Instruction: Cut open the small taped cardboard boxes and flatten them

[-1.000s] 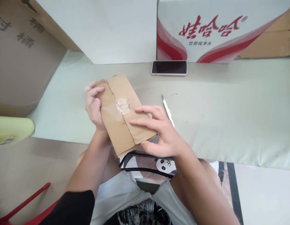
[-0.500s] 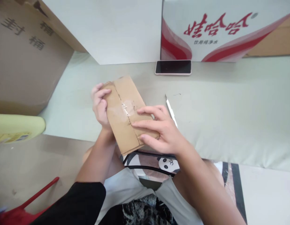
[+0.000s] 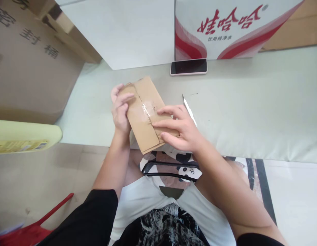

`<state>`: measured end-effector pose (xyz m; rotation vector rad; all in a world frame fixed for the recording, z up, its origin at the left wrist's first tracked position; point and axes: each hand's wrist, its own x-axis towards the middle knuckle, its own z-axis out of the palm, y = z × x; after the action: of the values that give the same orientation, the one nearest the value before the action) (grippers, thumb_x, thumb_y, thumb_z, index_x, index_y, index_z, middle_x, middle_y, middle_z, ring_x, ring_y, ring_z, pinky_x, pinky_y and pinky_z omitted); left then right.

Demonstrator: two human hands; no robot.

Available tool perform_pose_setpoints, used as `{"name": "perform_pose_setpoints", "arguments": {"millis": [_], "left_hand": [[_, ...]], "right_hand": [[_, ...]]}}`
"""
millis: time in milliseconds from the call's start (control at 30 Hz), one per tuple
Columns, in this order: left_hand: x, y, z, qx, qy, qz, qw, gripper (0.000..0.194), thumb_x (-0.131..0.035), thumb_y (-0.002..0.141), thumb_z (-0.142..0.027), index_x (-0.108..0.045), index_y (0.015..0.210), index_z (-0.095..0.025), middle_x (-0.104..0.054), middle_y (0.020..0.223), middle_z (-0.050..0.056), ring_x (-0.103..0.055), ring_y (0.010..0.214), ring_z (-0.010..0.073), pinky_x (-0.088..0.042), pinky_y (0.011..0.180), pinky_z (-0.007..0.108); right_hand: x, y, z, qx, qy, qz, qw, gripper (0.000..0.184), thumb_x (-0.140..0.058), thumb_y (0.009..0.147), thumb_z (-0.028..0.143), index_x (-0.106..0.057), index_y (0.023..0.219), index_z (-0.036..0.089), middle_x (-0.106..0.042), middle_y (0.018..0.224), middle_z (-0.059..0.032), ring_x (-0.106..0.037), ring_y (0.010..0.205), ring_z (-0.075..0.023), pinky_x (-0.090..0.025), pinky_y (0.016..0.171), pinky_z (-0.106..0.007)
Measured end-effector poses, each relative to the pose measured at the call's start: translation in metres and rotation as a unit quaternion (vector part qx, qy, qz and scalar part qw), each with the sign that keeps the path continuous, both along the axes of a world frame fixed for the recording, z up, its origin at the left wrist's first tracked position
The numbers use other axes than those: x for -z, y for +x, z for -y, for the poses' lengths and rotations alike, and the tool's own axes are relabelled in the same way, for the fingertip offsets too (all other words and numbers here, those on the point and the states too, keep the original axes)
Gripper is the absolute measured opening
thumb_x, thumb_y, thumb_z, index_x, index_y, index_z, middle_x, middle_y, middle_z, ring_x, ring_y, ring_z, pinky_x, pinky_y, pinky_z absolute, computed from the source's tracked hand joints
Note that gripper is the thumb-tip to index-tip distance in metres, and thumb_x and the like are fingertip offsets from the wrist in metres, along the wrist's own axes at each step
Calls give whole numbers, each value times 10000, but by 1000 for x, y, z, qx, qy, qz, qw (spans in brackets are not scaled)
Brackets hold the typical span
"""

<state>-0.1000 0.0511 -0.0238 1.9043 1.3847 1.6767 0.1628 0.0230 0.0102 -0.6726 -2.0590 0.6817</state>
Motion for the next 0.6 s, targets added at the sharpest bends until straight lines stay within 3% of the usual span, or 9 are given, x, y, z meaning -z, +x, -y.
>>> {"name": "perform_pose_setpoints", "arguments": {"millis": [167,333,467,600], "left_hand": [[-2,4,3,20,-11,-53,998,664,-330,953,-773,-752,1095,-280,-401,1529,82,-476,1412,369,-379,1223,590],[-4,3,-1,30,10,-61,998,613,-432,935,-762,-791,1034,-275,-428,1471,79,-479,1390,354,-362,1234,568],[-2,-4,-1,21,9,-60,998,582,-443,955,-725,-809,1034,-280,-440,1429,81,-478,1382,343,-352,1232,580],[1,-17,-1,-4,10,-33,999,545,-498,926,-729,-817,996,-293,-440,1427,68,-471,1377,350,-322,1240,600]], "right_hand": [[1,0,-3,-9,6,-11,1000,250,-620,896,312,-792,1074,275,-658,1247,-95,-599,1084,-260,-517,923,-460],[3,5,-7,-34,-31,-33,998,330,-576,947,450,-756,1172,292,-626,1301,-96,-595,1144,-275,-513,962,-468],[10,8,-13,-3,-161,-71,984,583,-449,974,649,-591,1414,292,-555,1436,-115,-616,1151,-274,-543,936,-458],[17,9,-20,75,-323,-12,943,643,-353,998,695,-601,1384,245,-628,1399,-132,-622,1195,-298,-514,1016,-504]]}}
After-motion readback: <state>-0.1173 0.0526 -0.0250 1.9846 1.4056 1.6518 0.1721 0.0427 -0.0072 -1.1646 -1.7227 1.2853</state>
